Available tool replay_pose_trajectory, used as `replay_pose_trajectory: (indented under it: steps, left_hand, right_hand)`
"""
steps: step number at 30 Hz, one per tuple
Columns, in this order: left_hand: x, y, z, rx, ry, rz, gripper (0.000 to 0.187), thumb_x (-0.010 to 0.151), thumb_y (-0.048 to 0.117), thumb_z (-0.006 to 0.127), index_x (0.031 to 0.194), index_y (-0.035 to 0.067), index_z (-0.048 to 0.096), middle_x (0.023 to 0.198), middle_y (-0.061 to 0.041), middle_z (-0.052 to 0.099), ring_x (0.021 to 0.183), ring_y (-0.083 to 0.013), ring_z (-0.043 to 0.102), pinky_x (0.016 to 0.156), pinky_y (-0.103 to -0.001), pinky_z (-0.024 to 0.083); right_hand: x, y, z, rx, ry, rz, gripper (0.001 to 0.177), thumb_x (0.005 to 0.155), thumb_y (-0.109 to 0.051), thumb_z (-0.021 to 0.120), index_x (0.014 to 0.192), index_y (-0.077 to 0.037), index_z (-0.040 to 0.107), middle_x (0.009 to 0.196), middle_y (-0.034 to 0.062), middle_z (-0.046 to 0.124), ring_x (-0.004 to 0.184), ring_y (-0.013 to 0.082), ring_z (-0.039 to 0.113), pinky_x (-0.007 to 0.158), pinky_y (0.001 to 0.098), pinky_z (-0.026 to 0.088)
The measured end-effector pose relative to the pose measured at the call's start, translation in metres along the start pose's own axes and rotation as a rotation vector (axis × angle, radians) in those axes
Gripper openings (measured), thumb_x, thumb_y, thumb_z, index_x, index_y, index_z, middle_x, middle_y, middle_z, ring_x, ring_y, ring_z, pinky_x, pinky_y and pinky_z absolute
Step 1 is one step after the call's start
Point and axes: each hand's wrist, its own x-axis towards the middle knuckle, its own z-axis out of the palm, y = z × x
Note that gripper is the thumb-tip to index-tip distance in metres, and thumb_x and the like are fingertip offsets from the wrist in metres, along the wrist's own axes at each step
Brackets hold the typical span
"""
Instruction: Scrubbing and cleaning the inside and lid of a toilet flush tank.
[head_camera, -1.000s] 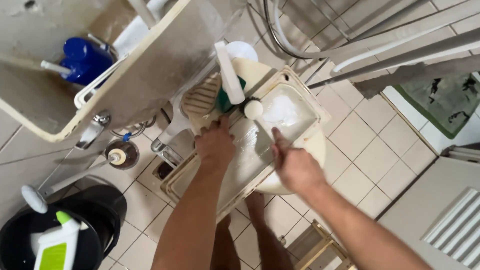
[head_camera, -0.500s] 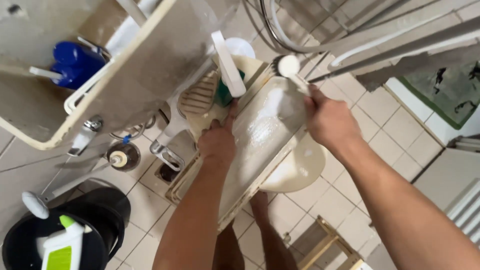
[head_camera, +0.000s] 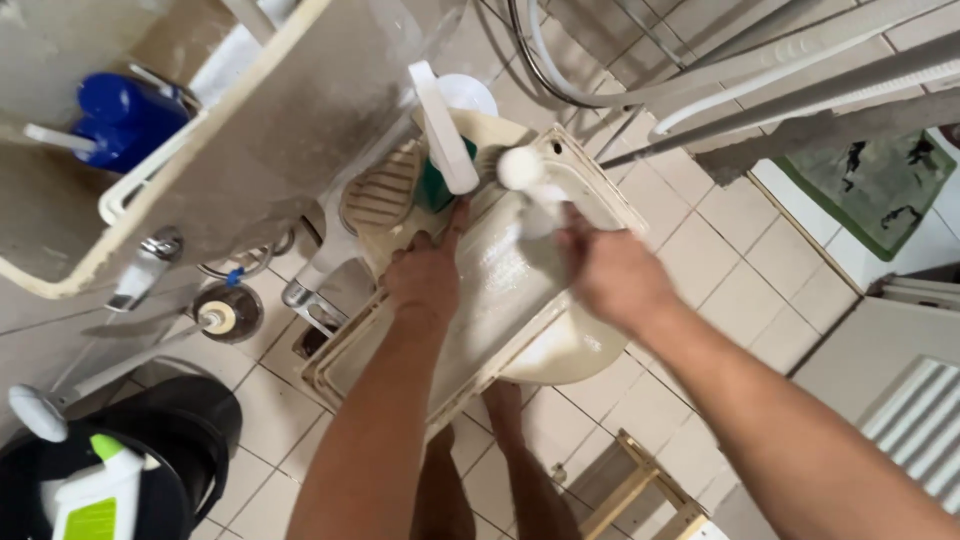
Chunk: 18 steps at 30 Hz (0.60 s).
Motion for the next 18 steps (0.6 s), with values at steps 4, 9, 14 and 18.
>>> replay_pose_trajectory:
  steps: [4,9,14,18]
  left_hand:
    - [0.006,0.000,0.013,0.023,0.047,0.035,0.096,0.099,0.016,0.054,0.160,0.052,-0.011,0.139,-0.020,0.053,0.111,-0.0448,0.064,0.090,-0.054,0.057]
    - [0.001,-0.003,-0.003,0.008,0.004,0.030,0.094,0.100,0.017,0.053,0.160,0.055,-0.009,0.136,-0.019,0.056,0.110,-0.0428,0.065,0.087,-0.055,0.058]
    - [-0.004,0.005,-0.012,0.105,-0.042,0.047,0.096,0.100,0.020,0.054,0.165,0.044,-0.013,0.135,-0.022,0.056,0.102,-0.0425,0.069,0.080,-0.054,0.060]
    - [0.007,0.000,0.004,0.108,0.021,0.044,0.097,0.094,0.021,0.060,0.164,0.035,-0.008,0.133,-0.021,0.056,0.102,-0.0417,0.067,0.079,-0.051,0.061]
  right_hand:
    - [0.016,0.014,-0.018,0.042,0.132,0.038,0.046,0.109,-0.043,0.044,0.147,-0.021,0.055,0.091,0.0282,0.071,0.087,0.0487,0.070,0.079,0.0571,0.057]
    - [-0.034,0.083,0.002,-0.060,0.046,0.055,0.050,0.105,-0.039,0.045,0.152,-0.023,0.048,0.085,0.0275,0.072,0.080,0.0485,0.070,0.075,0.0579,0.057]
    - [-0.022,0.067,-0.010,-0.075,-0.008,0.077,0.054,0.103,-0.038,0.044,0.155,-0.024,0.043,0.082,0.0261,0.071,0.077,0.0477,0.070,0.072,0.0590,0.056]
    - [0.012,0.027,-0.019,-0.021,0.050,-0.037,0.046,0.108,-0.043,0.043,0.148,-0.021,0.050,0.086,0.0261,0.070,0.082,0.0481,0.067,0.073,0.0602,0.053]
